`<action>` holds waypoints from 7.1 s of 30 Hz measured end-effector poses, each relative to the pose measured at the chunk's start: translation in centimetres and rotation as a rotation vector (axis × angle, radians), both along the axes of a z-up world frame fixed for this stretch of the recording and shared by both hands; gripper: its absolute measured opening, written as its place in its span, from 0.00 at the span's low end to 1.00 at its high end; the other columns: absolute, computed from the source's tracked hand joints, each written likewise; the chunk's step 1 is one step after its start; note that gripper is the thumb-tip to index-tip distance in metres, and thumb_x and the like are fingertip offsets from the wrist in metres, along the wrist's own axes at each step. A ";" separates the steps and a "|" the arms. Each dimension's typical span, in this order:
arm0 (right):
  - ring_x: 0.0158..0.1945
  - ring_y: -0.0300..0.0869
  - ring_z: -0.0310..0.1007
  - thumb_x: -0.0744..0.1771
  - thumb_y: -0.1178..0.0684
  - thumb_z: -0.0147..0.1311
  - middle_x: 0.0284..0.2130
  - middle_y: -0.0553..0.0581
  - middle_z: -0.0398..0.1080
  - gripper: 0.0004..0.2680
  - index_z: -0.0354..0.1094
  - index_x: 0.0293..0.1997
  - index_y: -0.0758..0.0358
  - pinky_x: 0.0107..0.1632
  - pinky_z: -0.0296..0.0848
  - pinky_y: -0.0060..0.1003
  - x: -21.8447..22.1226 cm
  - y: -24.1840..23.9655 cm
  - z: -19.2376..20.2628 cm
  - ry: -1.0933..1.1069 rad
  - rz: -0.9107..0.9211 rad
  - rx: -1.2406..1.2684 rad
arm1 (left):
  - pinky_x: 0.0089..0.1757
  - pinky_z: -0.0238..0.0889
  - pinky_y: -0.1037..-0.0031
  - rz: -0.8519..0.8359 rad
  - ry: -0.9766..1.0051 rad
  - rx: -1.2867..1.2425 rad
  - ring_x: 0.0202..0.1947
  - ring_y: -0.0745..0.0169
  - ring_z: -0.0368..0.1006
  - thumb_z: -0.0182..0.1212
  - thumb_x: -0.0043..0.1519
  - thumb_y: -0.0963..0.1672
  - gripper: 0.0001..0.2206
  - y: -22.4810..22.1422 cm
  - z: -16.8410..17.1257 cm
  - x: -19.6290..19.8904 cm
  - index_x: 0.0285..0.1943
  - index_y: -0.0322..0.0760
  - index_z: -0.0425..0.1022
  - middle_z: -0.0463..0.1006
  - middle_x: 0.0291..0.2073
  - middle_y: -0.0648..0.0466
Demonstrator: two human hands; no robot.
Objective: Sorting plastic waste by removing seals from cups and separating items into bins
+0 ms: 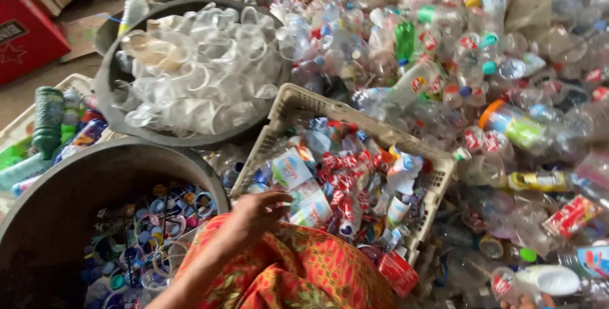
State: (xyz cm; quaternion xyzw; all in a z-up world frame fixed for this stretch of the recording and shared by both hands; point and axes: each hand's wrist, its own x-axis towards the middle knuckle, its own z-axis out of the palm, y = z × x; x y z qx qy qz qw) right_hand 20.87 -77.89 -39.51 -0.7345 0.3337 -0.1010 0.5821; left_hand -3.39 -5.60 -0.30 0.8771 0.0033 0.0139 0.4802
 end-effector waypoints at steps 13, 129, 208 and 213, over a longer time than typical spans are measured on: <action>0.30 0.33 0.61 0.69 0.58 0.54 0.35 0.50 0.66 0.10 0.65 0.56 0.62 0.32 0.62 0.28 -21.4 51.9 42.7 -0.545 0.598 0.353 | 0.33 0.66 0.77 0.153 -0.066 -0.860 0.32 0.63 0.71 0.69 0.52 0.40 0.29 -5.3 6.3 -0.1 0.67 0.38 0.69 0.77 0.42 0.50; 0.20 0.36 0.72 0.68 0.57 0.58 0.22 0.55 0.74 0.03 0.76 0.42 0.61 0.25 0.77 0.30 -22.7 53.1 48.0 -0.652 1.424 -0.089 | 0.51 0.72 0.49 -0.010 -0.021 -0.213 0.46 0.34 0.81 0.76 0.50 0.49 0.35 2.2 5.0 -5.0 0.68 0.44 0.68 0.84 0.45 0.40; 0.13 0.33 0.61 0.67 0.42 0.59 0.29 0.61 0.77 0.10 0.72 0.38 0.58 0.15 0.58 0.27 -6.7 73.5 32.1 0.164 0.819 0.440 | 0.46 0.77 0.63 1.070 -0.031 -1.387 0.38 0.61 0.77 0.71 0.56 0.43 0.16 14.1 -13.5 8.2 0.54 0.37 0.80 0.78 0.36 0.53; 0.08 0.43 0.58 0.64 0.42 0.70 0.11 0.62 0.62 0.17 0.64 0.25 0.63 0.11 0.60 0.35 -3.8 75.6 25.0 0.180 0.666 0.385 | 0.48 0.75 0.64 1.029 -0.097 -1.379 0.40 0.58 0.78 0.72 0.57 0.43 0.17 15.8 -9.5 8.5 0.55 0.37 0.79 0.78 0.37 0.51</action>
